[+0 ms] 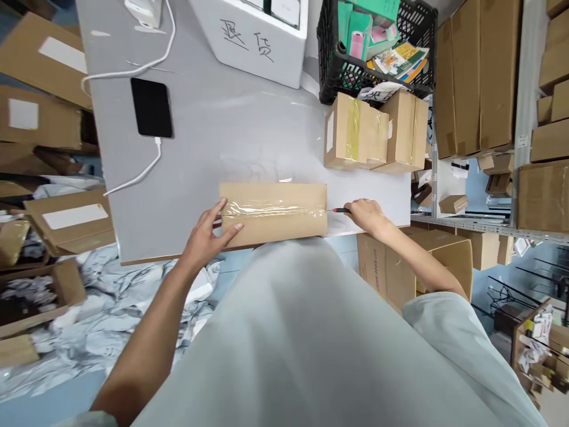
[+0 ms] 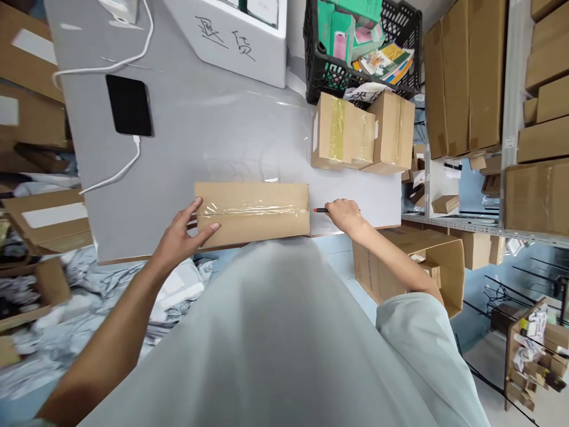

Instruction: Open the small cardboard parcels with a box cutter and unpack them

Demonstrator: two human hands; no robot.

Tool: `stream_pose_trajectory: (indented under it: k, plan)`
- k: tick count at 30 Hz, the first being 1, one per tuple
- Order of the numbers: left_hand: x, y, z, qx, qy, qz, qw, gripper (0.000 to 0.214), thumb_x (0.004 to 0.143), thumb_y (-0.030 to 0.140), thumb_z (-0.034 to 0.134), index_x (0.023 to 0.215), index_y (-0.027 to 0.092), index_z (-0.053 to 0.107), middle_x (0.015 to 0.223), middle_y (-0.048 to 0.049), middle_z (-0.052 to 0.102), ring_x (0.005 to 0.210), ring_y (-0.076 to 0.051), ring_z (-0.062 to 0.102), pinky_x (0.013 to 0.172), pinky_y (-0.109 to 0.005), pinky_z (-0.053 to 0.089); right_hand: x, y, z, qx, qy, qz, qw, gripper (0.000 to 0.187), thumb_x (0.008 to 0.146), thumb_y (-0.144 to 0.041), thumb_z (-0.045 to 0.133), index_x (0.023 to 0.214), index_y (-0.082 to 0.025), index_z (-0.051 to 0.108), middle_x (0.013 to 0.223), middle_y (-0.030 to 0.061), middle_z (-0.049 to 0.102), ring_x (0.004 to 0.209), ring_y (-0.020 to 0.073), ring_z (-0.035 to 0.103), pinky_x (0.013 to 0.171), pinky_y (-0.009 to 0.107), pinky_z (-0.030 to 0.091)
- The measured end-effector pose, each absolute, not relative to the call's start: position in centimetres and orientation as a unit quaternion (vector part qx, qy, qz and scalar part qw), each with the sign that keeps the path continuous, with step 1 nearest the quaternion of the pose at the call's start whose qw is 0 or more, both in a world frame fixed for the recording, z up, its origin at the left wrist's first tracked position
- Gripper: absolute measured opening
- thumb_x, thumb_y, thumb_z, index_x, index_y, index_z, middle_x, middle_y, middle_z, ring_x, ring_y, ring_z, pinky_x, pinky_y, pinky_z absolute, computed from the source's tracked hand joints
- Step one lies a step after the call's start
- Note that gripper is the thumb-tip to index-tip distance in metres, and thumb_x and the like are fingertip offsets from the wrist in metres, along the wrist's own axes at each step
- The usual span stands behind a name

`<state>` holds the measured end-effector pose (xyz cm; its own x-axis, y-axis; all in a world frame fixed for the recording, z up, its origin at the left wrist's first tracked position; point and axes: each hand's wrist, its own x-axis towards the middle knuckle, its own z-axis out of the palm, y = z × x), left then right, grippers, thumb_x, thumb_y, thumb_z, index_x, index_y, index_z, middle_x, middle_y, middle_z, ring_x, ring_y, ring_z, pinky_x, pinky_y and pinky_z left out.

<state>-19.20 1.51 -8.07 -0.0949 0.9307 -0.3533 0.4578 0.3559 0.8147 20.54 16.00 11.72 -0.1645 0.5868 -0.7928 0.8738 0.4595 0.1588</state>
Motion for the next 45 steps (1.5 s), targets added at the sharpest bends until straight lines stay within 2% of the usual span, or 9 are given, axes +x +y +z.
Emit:
stream_pose_trajectory:
  k: [4,6,10,13,17,26,35,39,45]
  plan:
    - [-18.1,1.6,-6.8,0.566,0.71,0.262,0.326,0.088,0.092,0.071,0.074,0.166,0.027,0.057,0.18,-0.0193,0.04,0.167,-0.05,0.041,0.133,-0.074,0.041,22.3,15.1,12.1,0.475,0.775,-0.199,0.366,0.041,0.122,-0.041,0.045,0.142,-0.023,0.076,0.129,0.0158,0.084,0.119,0.0301,0.08,0.089,0.035,0.055]
    - [-16.7,1.9,-5.9,0.614,0.702,0.26,0.251,0.07,0.093,0.062,0.077,0.153,0.028,0.067,0.178,-0.0176,0.043,0.17,-0.052,0.033,0.136,-0.078,0.031,22.9,14.5,12.3,0.476,0.785,-0.222,0.329,0.04,0.123,-0.041,0.043,0.143,-0.025,0.075,0.129,0.0128,0.084,0.116,0.0286,0.08,0.085,0.034,0.052]
    - [-12.9,2.7,-4.9,0.658,0.667,0.239,0.256,0.037,0.104,0.047,0.068,0.136,0.031,0.074,0.15,-0.0146,0.069,0.15,-0.042,0.059,0.131,-0.069,0.04,23.0,13.7,11.7,0.475,0.794,-0.26,0.275,0.04,0.124,-0.039,0.043,0.15,-0.029,0.071,0.139,0.0091,0.081,0.123,0.0268,0.077,0.086,0.033,0.05]
    - [-11.0,2.9,-5.1,0.643,0.677,0.238,0.266,0.03,0.107,0.043,0.061,0.127,0.026,0.075,0.143,-0.0166,0.073,0.142,-0.04,0.065,0.123,-0.064,0.047,22.3,13.4,10.6,0.464,0.802,-0.267,0.265,0.04,0.123,-0.036,0.044,0.153,-0.029,0.07,0.139,0.0094,0.08,0.124,0.0272,0.076,0.086,0.032,0.05]
    - [-10.6,2.8,-6.3,0.623,0.688,0.269,0.255,0.021,0.106,0.039,0.06,0.115,0.027,0.075,0.14,-0.0151,0.075,0.144,-0.038,0.065,0.123,-0.062,0.047,20.6,13.6,9.7,0.45,0.813,-0.263,0.259,0.041,0.123,-0.037,0.044,0.154,-0.027,0.069,0.137,0.0096,0.081,0.122,0.0283,0.077,0.084,0.033,0.049]
    - [-10.3,1.7,-9.2,0.591,0.708,0.287,0.258,0.028,0.105,0.041,0.06,0.121,0.025,0.077,0.131,-0.0196,0.072,0.133,-0.045,0.063,0.12,-0.072,0.041,14.4,14.7,9.5,0.402,0.827,-0.256,0.298,0.045,0.125,-0.04,0.038,0.158,-0.024,0.065,0.147,0.0126,0.077,0.127,0.0288,0.074,0.088,0.033,0.049]
    - [-9.7,1.0,-10.0,0.53,0.723,0.343,0.282,0.05,0.105,0.043,0.055,0.15,0.022,0.062,0.142,-0.0208,0.07,0.146,-0.047,0.059,0.13,-0.076,0.033,8.2,15.0,9.0,0.372,0.831,-0.231,0.343,0.046,0.125,-0.04,0.037,0.158,-0.024,0.065,0.145,0.0128,0.076,0.123,0.0285,0.075,0.09,0.034,0.05]
    - [-9.5,1.1,-9.8,0.515,0.723,0.362,0.287,0.052,0.104,0.041,0.054,0.153,0.023,0.06,0.144,-0.0198,0.07,0.149,-0.046,0.059,0.135,-0.078,0.027,6.9,15.1,9.0,0.369,0.828,-0.225,0.357,0.045,0.126,-0.04,0.037,0.156,-0.024,0.066,0.146,0.0113,0.077,0.123,0.0292,0.075,0.09,0.035,0.051]
    - [-9.5,1.4,-9.7,0.516,0.721,0.364,0.284,0.05,0.102,0.034,0.053,0.15,0.023,0.061,0.141,-0.0196,0.071,0.149,-0.045,0.061,0.136,-0.079,0.029,5.3,15.1,8.9,0.359,0.828,-0.229,0.365,0.042,0.125,-0.04,0.039,0.154,-0.025,0.066,0.144,0.0127,0.077,0.121,0.029,0.076,0.09,0.035,0.051]
